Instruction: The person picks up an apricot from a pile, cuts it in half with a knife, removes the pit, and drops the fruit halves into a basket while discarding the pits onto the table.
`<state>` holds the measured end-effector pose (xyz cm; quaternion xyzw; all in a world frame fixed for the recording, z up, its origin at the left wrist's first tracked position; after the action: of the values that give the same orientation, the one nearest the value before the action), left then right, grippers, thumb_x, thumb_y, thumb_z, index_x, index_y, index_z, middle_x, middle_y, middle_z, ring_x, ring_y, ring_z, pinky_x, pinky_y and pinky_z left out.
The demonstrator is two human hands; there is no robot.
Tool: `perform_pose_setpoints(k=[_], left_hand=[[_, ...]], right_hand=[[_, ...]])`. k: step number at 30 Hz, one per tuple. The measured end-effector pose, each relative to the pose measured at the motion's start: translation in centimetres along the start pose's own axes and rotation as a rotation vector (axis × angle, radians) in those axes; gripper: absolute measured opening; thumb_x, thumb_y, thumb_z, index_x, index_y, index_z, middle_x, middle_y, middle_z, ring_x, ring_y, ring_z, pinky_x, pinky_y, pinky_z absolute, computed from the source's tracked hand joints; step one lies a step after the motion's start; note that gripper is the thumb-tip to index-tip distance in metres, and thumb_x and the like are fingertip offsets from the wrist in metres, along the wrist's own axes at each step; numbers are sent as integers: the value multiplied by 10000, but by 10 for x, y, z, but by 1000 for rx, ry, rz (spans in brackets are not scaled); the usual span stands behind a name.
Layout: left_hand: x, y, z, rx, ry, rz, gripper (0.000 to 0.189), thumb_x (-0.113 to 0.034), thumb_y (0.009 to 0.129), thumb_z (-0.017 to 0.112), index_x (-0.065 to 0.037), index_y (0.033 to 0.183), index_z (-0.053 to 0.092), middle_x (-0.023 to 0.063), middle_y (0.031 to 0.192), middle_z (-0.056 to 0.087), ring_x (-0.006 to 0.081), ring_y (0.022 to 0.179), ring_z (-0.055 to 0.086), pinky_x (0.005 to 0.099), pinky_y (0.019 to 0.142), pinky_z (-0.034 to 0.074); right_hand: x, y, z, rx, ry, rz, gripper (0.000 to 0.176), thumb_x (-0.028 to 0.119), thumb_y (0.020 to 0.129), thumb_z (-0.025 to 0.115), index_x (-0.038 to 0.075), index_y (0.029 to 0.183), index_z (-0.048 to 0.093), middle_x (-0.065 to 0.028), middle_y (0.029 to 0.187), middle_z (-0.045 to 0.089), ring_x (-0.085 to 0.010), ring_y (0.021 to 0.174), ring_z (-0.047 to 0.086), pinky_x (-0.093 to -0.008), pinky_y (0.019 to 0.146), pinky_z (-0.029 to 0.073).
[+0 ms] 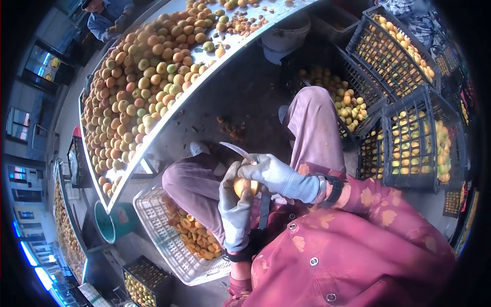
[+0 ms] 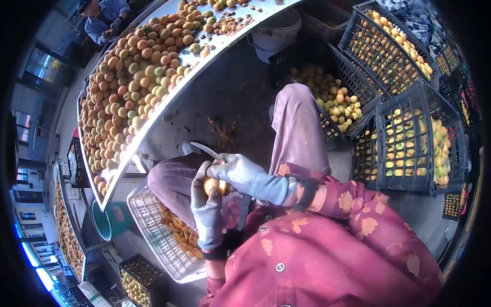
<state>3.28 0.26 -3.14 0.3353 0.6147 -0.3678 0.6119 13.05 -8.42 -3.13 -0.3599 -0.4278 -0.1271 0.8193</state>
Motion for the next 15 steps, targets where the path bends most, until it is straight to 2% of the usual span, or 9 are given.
perform_pose_setpoints(k=[2,4,8,10,11,12,14,15], left_hand=[[0,0,0,39,-87,-26,509,-96,914,558,47,1377,401,155,1378,478,235,1263,473,350,1070,378],[5,0,-2,32,-212,-65,521,60,856,547,63,1360,412,149,1344,516,204,1226,500,326,1051,379],[2,-2,-1,46,-253,-100,535,67,844,545,60,1360,403,151,1357,499,209,1243,484,325,1066,361],[10,-5,-3,-10,-341,-150,519,35,851,584,55,1342,416,159,1364,489,216,1230,495,333,1069,362],[13,-7,-2,11,-550,-92,513,-7,867,623,47,1335,418,163,1362,489,223,1224,502,335,1055,384],[10,-6,-5,11,-551,-89,513,-7,867,623,47,1335,418,163,1362,489,223,1224,502,335,1055,384],[8,-4,-5,10,-656,-218,521,-38,878,647,28,1341,417,169,1368,483,230,1234,497,334,1043,402],[9,-2,-6,-41,-564,-195,516,-15,887,624,12,1360,420,150,1381,479,209,1233,495,316,1021,423]], right_hand=[[2,-2,-1,40,13,30,191,220,907,625,44,980,621,-15,818,622,-86,675,594,-229,600,502],[-1,-3,-2,57,-28,99,203,232,903,621,42,974,623,-16,829,625,-84,660,590,-230,587,489],[-8,1,1,30,-106,7,199,236,904,612,45,956,624,-11,829,622,-89,684,593,-234,610,483],[-5,1,3,-56,-308,-99,205,245,905,607,48,957,628,-7,829,620,-86,720,590,-238,651,483],[-3,0,6,-37,-296,-61,242,282,922,595,50,985,625,-10,834,620,-93,757,589,-251,696,484],[0,0,7,-37,-299,-63,242,282,922,595,50,985,625,-10,834,620,-93,757,589,-251,696,484],[3,-2,10,44,-184,-19,312,350,937,585,50,1018,615,-21,838,620,-104,756,591,-273,698,485],[0,4,8,58,-284,-54,362,398,946,575,51,1043,605,-25,838,617,-101,752,587,-276,687,485]])
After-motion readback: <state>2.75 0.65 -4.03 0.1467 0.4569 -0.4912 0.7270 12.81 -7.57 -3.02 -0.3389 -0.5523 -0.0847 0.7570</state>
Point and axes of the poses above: each hand's wrist, its own y-axis towards the middle knuckle, its own z-axis out of the palm, x = y × z, the point moved 5 cm from there along y, towards the middle knuckle
